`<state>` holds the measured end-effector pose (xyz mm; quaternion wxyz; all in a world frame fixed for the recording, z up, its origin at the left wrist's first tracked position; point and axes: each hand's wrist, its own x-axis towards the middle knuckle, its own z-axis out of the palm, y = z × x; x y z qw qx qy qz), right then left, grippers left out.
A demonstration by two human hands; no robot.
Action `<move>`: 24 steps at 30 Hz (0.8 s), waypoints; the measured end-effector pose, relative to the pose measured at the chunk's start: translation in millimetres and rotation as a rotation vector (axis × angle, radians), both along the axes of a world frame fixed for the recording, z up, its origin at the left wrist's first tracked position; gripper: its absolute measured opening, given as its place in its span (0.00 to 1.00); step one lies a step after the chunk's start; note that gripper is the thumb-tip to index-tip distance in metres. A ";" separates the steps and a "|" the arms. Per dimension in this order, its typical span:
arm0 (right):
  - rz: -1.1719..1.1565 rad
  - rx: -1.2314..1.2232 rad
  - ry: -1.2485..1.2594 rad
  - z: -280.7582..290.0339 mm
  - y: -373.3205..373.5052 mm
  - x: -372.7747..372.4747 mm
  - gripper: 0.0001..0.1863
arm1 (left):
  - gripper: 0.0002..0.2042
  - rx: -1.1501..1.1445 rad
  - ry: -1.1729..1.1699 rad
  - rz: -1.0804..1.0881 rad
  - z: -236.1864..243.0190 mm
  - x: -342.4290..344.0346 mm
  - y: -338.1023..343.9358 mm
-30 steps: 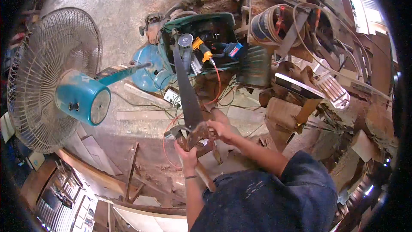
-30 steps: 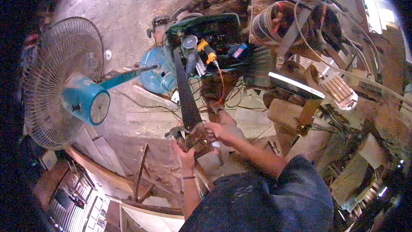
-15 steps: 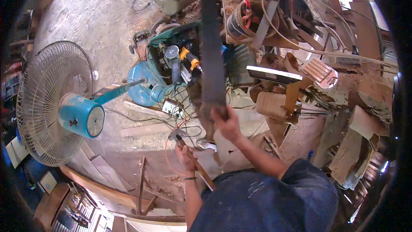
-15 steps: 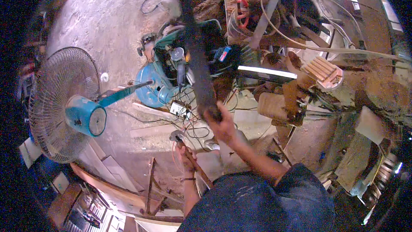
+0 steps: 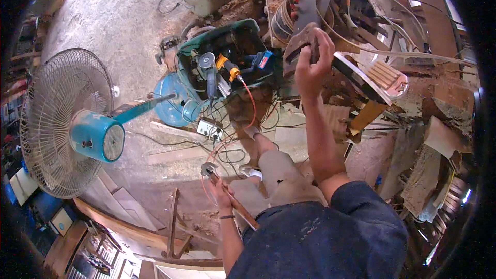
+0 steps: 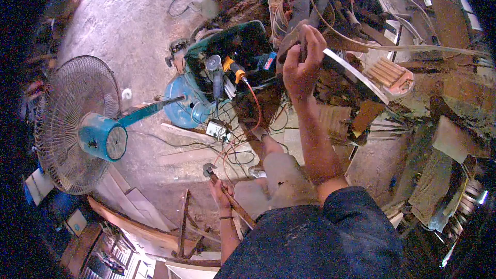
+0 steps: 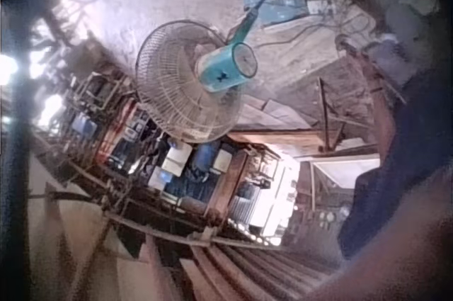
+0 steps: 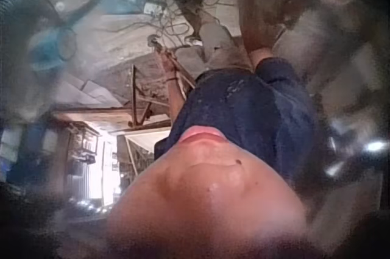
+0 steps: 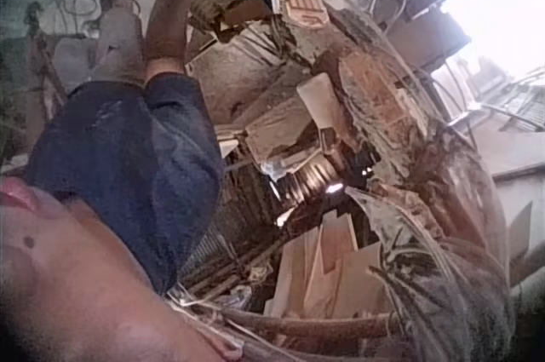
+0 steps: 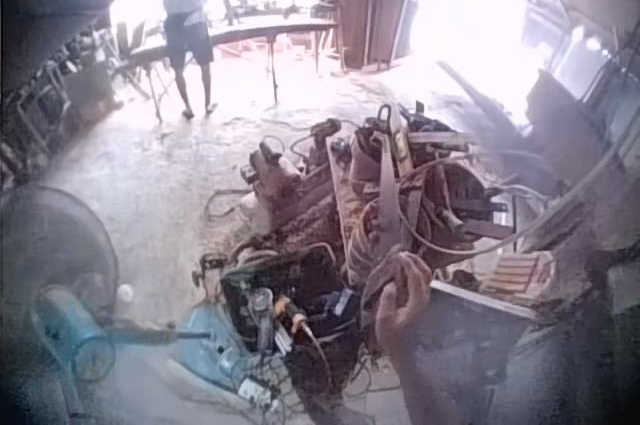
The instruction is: Assembling a curved wooden structure using a pneumatic nail gun, hammer, and hand saw.
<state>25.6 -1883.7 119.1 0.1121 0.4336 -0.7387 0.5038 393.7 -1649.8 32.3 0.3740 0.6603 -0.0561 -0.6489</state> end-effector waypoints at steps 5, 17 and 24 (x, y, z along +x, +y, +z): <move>0.139 0.109 0.066 1.9 2.0 -3.2 0.18 | 0.12 -0.032 0.005 -0.063 0.7 2.4 -0.9; 0.173 0.270 0.034 -24.5 2.6 0.6 0.23 | 0.12 -0.023 -0.047 -0.130 19.5 -14.8 -10.3; 0.268 0.311 -0.001 -27.5 -3.5 -3.2 0.20 | 0.13 0.017 -0.074 -0.207 6.3 -11.2 -1.8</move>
